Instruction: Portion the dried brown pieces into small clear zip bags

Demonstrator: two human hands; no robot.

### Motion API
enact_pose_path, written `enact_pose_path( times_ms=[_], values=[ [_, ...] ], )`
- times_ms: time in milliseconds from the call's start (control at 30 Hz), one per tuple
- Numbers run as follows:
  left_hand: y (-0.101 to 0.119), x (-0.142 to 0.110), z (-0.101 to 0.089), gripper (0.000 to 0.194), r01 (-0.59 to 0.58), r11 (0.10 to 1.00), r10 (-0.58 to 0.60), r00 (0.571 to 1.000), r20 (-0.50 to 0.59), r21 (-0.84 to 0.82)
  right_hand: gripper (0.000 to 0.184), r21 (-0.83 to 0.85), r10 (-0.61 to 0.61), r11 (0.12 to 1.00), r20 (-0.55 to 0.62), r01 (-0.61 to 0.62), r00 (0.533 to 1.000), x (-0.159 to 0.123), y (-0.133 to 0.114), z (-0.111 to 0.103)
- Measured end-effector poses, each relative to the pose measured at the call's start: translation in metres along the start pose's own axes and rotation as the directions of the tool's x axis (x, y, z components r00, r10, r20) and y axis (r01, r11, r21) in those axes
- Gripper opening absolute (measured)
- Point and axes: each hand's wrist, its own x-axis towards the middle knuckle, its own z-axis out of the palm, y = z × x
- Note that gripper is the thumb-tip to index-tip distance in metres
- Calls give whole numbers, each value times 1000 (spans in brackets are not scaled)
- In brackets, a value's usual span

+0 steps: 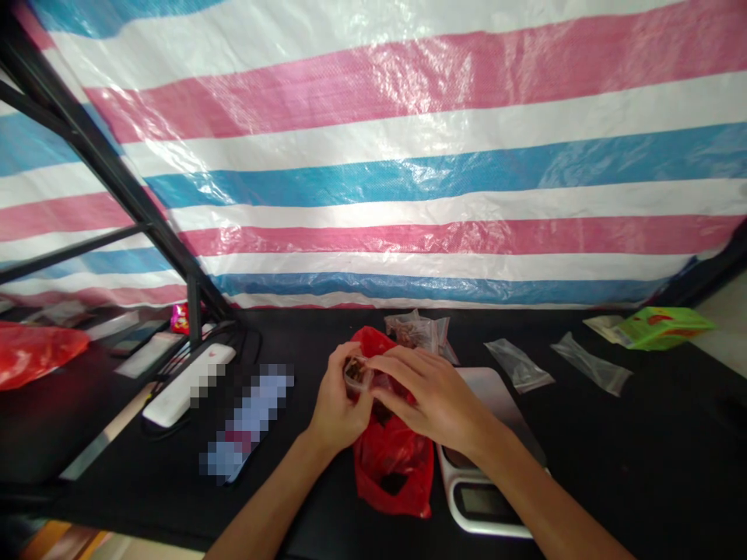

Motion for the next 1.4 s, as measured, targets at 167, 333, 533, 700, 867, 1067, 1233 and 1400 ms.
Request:
enact_pose_path(
  times_ms=[167,333,533,700,867,1067,1233,1400],
  values=[
    [-5,-4,4,57,43,999,-43,999,16,-5,13,-30,-93,995,8,93,996,0,0,5],
    [1,2,3,66,130,992,-130,991,-29,-5,17,9,-50,999,-82,50,995,-2,3,1],
    [9,10,-1,21,84,991,-81,996,-31,108,21,42,-14,999,-197,23,980,-3,4,-2],
    [8,10,-1,16,-41,998,44,998,-43,57,22,179,13,984,-146,13,989,-1,2,4],
    [15,12,-5,41,-67,997,65,996,63,32,8,347,167,933,-193,-92,967,4,7,-4],
    [22,14,-12,14,-94,995,95,963,251,-16,24,663,451,667,1,-339,892,-6,47,-35],
    [18,19,-14,19,-107,990,76,954,289,91,32,544,389,600,442,-586,808,-29,76,-63],
    [13,19,-12,17,-107,980,53,954,295,171,31,408,396,653,534,-638,747,-31,78,-66]
  ],
)
